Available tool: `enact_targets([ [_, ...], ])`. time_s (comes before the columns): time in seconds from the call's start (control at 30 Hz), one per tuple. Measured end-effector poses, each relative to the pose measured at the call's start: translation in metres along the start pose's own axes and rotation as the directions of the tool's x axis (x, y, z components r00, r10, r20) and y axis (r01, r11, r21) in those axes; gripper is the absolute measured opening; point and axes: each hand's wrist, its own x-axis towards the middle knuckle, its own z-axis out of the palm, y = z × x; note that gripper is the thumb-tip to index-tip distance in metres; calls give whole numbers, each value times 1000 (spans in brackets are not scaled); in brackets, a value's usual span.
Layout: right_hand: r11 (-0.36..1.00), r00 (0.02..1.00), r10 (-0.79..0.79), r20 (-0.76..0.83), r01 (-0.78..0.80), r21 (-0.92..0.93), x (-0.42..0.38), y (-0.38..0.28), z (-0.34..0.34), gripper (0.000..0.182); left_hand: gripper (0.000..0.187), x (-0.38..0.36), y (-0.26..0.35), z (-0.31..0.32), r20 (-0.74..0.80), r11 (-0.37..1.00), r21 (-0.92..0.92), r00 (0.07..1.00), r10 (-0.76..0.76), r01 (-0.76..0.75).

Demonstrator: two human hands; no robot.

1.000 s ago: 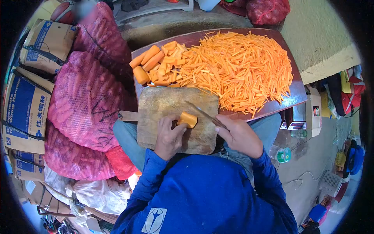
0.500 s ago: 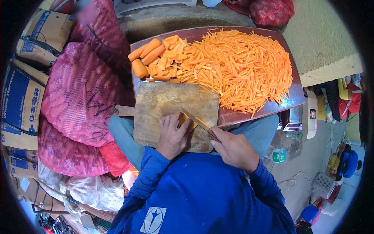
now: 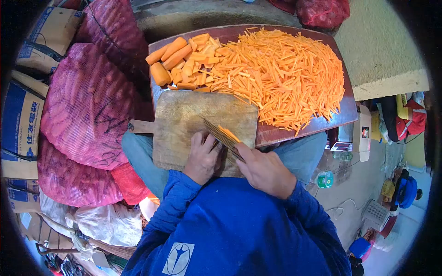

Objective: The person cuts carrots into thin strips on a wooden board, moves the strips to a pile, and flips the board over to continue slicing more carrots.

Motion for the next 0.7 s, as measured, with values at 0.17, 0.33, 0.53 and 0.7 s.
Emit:
enact_targets([
  [0.17, 998, 999, -55, 1, 55, 24, 13, 10, 1, 38, 40, 3, 2, 2, -97, 998, -49, 994, -54, 49],
  [0.33, 999, 1000, -1, 13, 2, -37, -13, -9, -19, 36, 41, 2, 1, -1, -117, 999, -49, 993, -22, 16],
  [0.53, 998, 998, -62, -19, 62, 7, 18, 4, 7, 37, 39, 0, 0, -2, -81, 999, -39, 997, 2, -6],
  [0.7, 999, 999, -40, 7, 40, 4, -3, -9, -15, 33, 40, -3, 3, -4, -96, 999, 50, 995, -7, 12],
])
